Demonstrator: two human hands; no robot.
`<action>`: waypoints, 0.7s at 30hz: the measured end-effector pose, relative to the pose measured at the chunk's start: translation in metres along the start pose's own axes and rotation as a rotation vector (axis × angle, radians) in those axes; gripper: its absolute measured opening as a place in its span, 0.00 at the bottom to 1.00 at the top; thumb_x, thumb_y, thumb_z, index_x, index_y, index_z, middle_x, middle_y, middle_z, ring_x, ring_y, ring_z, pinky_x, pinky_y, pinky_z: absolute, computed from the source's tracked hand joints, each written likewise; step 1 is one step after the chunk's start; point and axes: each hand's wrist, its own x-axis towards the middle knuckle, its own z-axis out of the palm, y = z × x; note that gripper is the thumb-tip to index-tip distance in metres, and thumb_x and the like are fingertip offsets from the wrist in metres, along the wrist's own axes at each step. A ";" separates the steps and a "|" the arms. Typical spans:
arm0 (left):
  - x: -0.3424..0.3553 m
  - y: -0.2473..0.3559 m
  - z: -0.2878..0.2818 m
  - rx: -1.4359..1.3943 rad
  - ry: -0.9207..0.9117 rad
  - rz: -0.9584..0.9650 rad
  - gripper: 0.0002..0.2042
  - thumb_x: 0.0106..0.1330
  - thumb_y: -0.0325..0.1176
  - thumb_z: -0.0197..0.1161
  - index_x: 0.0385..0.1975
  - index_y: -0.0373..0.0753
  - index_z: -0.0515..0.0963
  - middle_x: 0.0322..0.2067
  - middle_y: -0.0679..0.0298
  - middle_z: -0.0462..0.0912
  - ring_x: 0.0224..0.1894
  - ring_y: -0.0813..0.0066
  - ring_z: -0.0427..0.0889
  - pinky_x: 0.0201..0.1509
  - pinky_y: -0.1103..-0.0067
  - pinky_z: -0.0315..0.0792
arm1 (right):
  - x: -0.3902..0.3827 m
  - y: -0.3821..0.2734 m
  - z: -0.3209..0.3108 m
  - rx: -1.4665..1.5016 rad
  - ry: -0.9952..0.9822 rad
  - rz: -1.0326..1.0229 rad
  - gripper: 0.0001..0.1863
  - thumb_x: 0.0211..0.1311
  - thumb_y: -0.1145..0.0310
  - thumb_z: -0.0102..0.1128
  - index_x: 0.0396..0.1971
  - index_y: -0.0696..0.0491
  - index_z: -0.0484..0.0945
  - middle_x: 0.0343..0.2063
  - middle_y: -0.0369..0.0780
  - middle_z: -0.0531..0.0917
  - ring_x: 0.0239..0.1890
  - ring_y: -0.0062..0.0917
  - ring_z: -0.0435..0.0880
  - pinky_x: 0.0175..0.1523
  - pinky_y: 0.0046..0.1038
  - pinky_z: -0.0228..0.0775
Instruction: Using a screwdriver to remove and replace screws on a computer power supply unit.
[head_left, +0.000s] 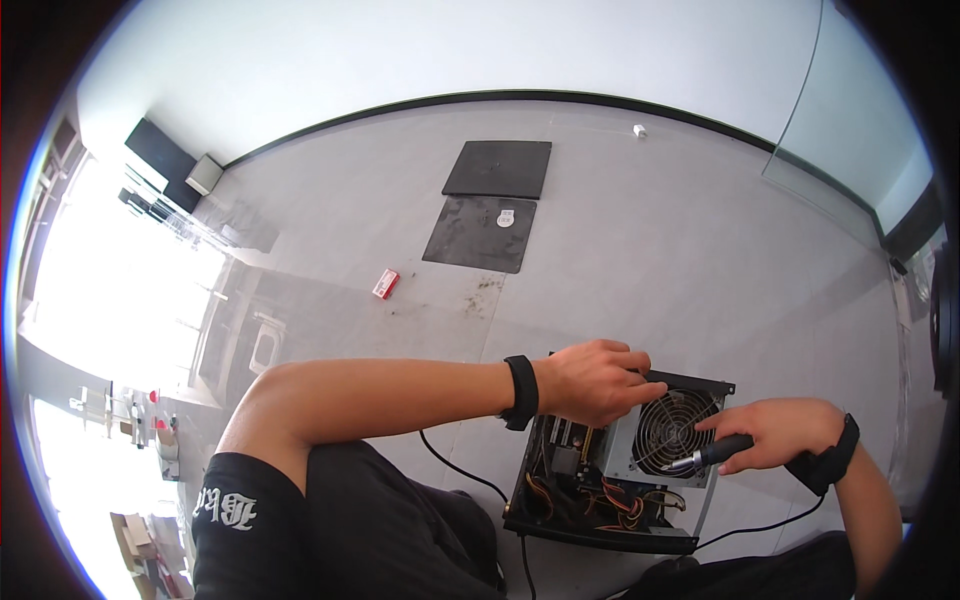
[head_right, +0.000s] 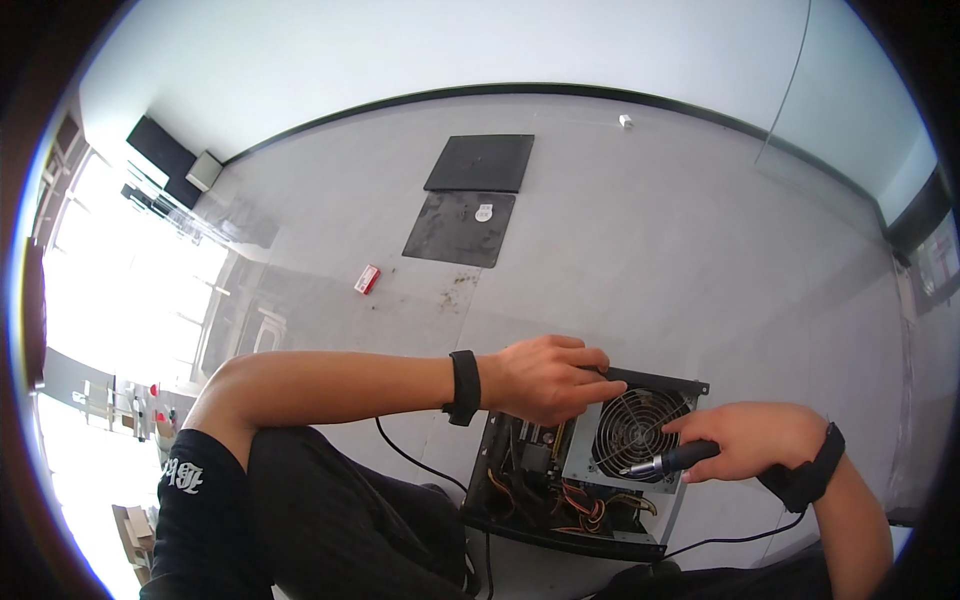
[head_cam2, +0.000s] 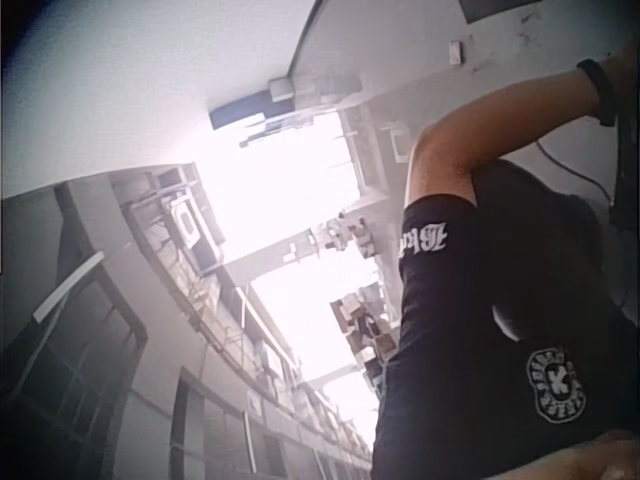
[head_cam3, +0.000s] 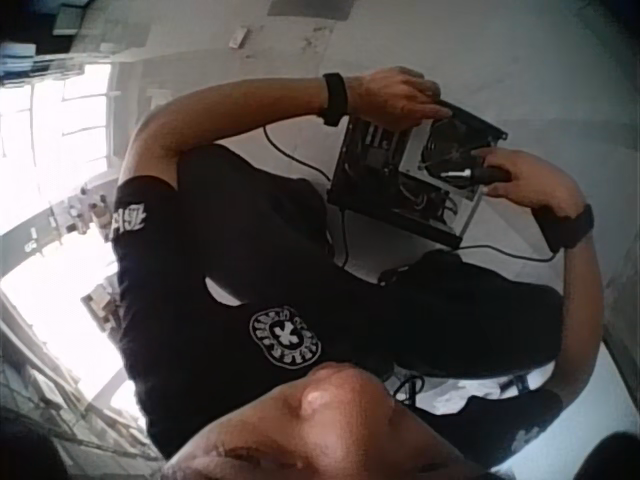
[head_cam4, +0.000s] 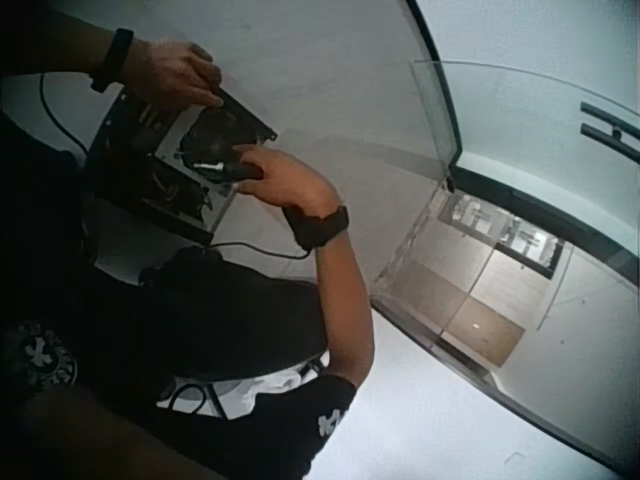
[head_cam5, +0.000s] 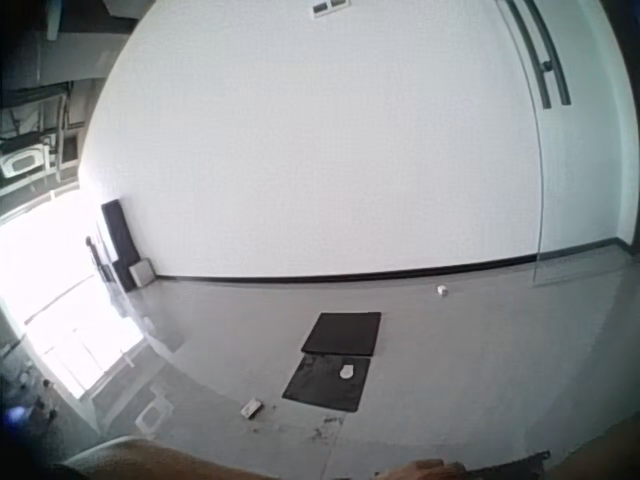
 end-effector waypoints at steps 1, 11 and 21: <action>0.000 0.000 0.000 0.001 -0.001 0.002 0.20 0.57 0.28 0.68 0.51 0.38 0.81 0.39 0.59 0.83 0.42 0.66 0.84 0.46 0.73 0.82 | 0.000 0.000 0.000 0.002 -0.004 0.000 0.19 0.67 0.52 0.66 0.44 0.53 0.83 0.70 0.44 0.74 0.59 0.41 0.82 0.62 0.36 0.74; 0.001 0.002 0.001 0.081 -0.152 0.054 0.25 0.56 0.31 0.71 0.56 0.41 0.78 0.43 0.66 0.83 0.54 0.66 0.78 0.55 0.71 0.78 | 0.002 0.006 0.001 0.004 0.035 -0.043 0.20 0.64 0.54 0.69 0.43 0.56 0.82 0.67 0.45 0.76 0.55 0.40 0.84 0.59 0.36 0.75; 0.003 -0.002 -0.002 0.051 -0.154 0.064 0.31 0.51 0.28 0.69 0.60 0.43 0.76 0.47 0.67 0.83 0.53 0.64 0.78 0.55 0.70 0.78 | 0.001 0.004 0.000 0.002 0.092 -0.087 0.18 0.63 0.57 0.71 0.42 0.56 0.82 0.64 0.46 0.79 0.51 0.41 0.85 0.56 0.37 0.76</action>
